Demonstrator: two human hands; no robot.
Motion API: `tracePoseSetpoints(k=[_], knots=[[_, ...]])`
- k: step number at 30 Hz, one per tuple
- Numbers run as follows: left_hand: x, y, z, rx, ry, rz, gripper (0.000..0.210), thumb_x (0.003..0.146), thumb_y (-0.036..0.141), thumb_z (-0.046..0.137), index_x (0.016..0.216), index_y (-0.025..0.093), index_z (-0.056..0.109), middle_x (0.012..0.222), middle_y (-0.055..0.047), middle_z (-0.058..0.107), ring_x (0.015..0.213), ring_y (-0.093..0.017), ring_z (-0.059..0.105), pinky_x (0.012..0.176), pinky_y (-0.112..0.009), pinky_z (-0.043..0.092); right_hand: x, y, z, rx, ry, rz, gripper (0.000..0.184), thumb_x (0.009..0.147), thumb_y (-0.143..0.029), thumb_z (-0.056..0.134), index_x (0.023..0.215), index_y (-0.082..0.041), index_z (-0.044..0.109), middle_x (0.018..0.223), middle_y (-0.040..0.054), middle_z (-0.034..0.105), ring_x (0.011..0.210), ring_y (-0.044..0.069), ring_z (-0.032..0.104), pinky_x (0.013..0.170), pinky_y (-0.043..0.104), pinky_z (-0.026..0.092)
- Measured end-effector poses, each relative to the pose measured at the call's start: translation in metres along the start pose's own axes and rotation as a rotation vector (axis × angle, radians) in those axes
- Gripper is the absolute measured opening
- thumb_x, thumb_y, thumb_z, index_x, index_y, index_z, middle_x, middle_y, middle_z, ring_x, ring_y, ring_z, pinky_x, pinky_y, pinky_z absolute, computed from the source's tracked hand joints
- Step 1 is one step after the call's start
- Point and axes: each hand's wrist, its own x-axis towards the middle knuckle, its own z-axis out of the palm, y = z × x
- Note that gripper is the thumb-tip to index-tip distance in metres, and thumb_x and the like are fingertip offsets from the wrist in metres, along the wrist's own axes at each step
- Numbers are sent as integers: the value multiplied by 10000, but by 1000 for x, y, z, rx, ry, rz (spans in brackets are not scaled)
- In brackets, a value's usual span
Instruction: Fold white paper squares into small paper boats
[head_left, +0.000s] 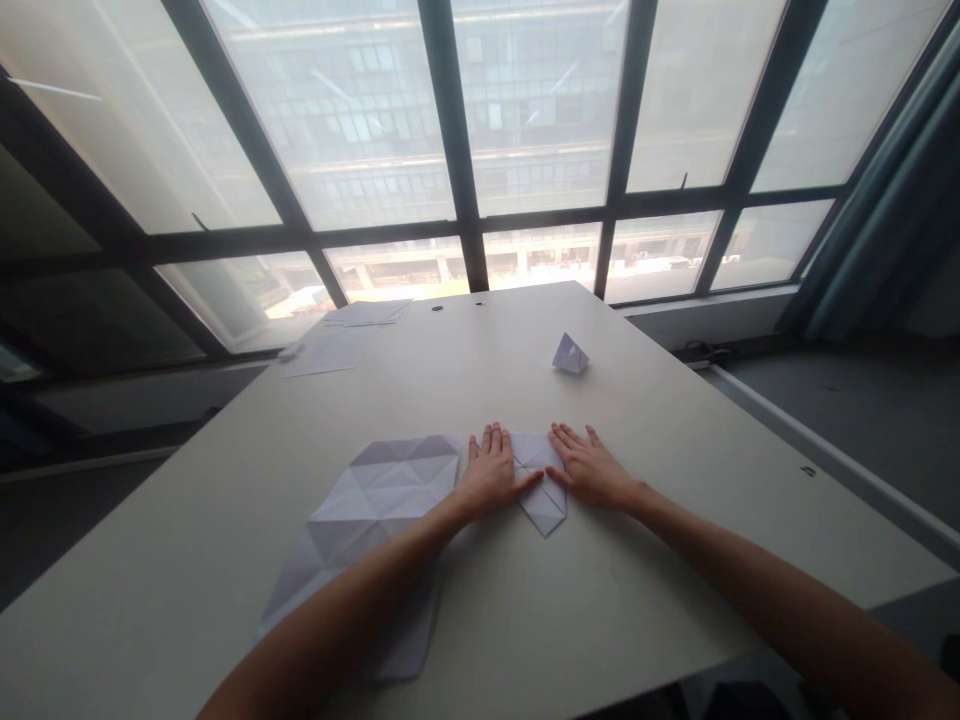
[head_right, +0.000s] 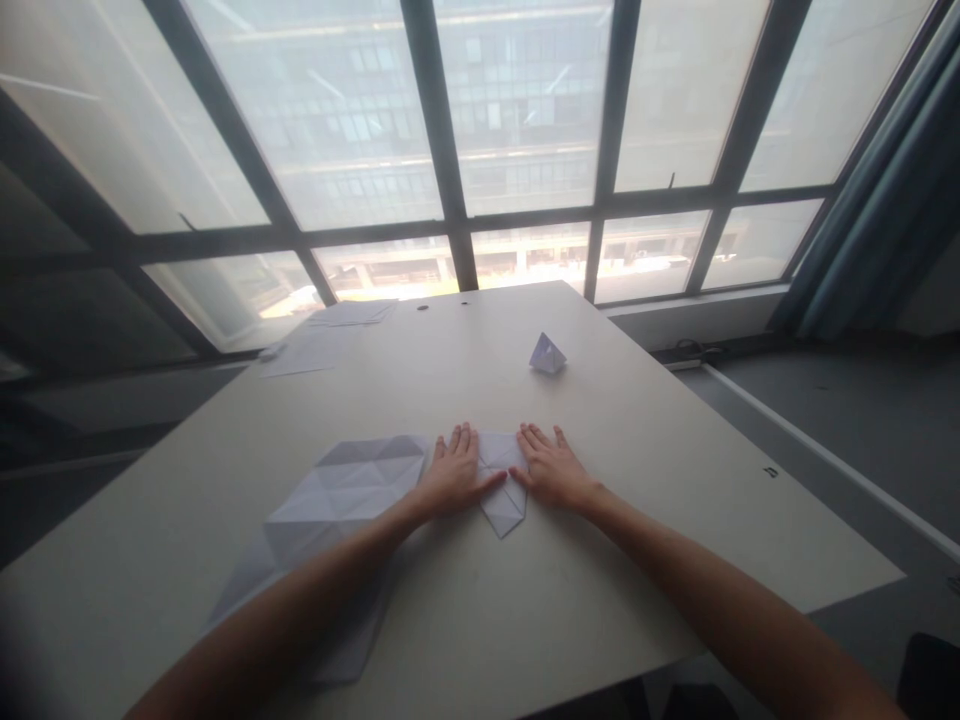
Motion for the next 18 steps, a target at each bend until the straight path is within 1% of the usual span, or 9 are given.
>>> tracePoseSetpoints(k=[3, 7, 9, 11, 13, 15, 17, 18], knots=[[0, 1, 1, 17, 16, -5, 985, 840, 775, 272, 1472, 20, 273, 1543, -282, 196, 1454, -390, 117, 1134, -579, 119, 0, -1, 1, -4, -1, 24, 729, 959, -575, 277, 1504, -91, 271, 1565, 175, 221, 1463, 262, 162, 1159, 558, 45], [3, 0, 2, 40, 26, -18, 829, 920, 653, 256, 1477, 40, 281, 1555, -233, 218, 1463, -327, 144, 1151, -540, 138, 0, -2, 1, -16, 8, 52, 726, 960, -561, 292, 1497, -72, 280, 1558, 184, 243, 1460, 267, 169, 1160, 553, 43], [5, -2, 1, 36, 33, -14, 769, 939, 609, 267, 1481, 64, 291, 1559, -206, 235, 1463, -299, 162, 1157, -526, 147, 0, -2, 0, -17, 14, 57, 706, 962, -540, 315, 1490, -71, 297, 1553, 185, 258, 1455, 273, 186, 1159, 551, 62], [7, -4, 1, 22, 37, -7, 720, 946, 580, 298, 1483, 99, 309, 1560, -181, 250, 1460, -285, 180, 1160, -524, 150, 0, -2, -3, -16, 33, 55, 650, 967, -487, 348, 1477, -85, 333, 1544, 175, 293, 1445, 278, 215, 1158, 544, 96], [9, -6, 0, 2, 38, 6, 663, 947, 561, 342, 1475, 161, 346, 1560, -153, 268, 1455, -294, 195, 1151, -552, 150, -1, -1, -6, -20, 71, 41, 560, 968, -406, 386, 1443, -110, 401, 1518, 158, 361, 1431, 276, 252, 1157, 527, 132], [9, -6, -3, -15, 55, 32, 574, 942, 534, 403, 1439, 247, 419, 1555, -117, 298, 1444, -321, 214, 1127, -611, 144, -1, 1, -10, -25, 116, 17, 459, 961, -330, 423, 1371, -139, 502, 1465, 144, 448, 1408, 277, 301, 1149, 512, 174], [8, -5, -8, -31, 112, 82, 434, 936, 480, 474, 1337, 326, 540, 1532, -77, 352, 1418, -334, 265, 1106, -646, 139, -2, 2, -14, -26, 157, -22, 355, 950, -282, 459, 1247, -163, 612, 1388, 132, 534, 1377, 281, 355, 1135, 501, 216], [8, -4, -10, -41, 149, 118, 352, 935, 441, 502, 1259, 348, 606, 1503, -59, 402, 1392, -325, 315, 1106, -635, 147, -2, 3, -15, -20, 175, -45, 305, 944, -264, 477, 1172, -173, 658, 1338, 125, 576, 1356, 281, 384, 1126, 492, 239]])
